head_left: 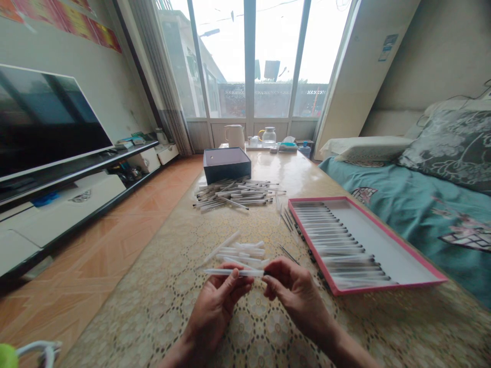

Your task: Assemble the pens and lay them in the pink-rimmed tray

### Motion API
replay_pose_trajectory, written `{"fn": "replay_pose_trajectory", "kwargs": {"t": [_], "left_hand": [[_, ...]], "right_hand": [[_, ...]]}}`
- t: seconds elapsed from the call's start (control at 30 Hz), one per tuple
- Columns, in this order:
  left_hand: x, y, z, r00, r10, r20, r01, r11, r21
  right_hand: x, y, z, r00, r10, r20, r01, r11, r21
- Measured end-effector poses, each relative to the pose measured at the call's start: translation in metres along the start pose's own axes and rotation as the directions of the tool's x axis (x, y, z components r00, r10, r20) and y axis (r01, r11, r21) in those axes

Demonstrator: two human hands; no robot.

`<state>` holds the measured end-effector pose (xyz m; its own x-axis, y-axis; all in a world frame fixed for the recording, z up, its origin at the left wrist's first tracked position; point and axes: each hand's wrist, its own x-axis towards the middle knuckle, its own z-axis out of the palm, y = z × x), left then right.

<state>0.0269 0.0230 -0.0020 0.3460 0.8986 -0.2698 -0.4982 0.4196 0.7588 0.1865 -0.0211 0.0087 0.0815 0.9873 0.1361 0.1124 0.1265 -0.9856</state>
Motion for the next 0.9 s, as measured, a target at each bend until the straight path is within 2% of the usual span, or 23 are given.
{"fn": "replay_pose_trajectory", "kwargs": {"t": [0.13,0.27,0.47,0.6,0.7,0.9], "left_hand": [[-0.001,-0.001,-0.002,0.999,0.007,0.054,-0.008,1.0,0.027],[-0.002,-0.003,-0.003,0.996,0.017,0.083,-0.021,0.999,0.043],[0.0,-0.001,-0.002,0.998,0.038,0.047,-0.039,0.998,0.039],[0.001,0.0,-0.002,0.997,0.033,0.071,-0.037,0.997,0.061],[0.0,-0.001,-0.001,0.996,0.024,0.083,-0.03,0.997,0.07],[0.001,-0.001,-0.002,0.998,0.048,0.032,-0.05,0.997,0.055]], "right_hand": [[0.0,0.009,0.001,0.997,0.075,0.002,-0.075,0.996,0.057],[-0.001,0.019,0.001,0.987,0.155,0.04,-0.156,0.988,0.021],[0.0,0.014,-0.002,0.995,0.075,0.073,-0.066,0.991,-0.115],[0.0,0.008,-0.003,0.991,0.061,0.119,-0.04,0.985,-0.166],[-0.001,0.007,-0.005,0.993,0.045,0.112,-0.015,0.967,-0.254],[-0.001,0.003,-0.007,0.992,0.002,0.127,0.04,0.944,-0.329]]}}
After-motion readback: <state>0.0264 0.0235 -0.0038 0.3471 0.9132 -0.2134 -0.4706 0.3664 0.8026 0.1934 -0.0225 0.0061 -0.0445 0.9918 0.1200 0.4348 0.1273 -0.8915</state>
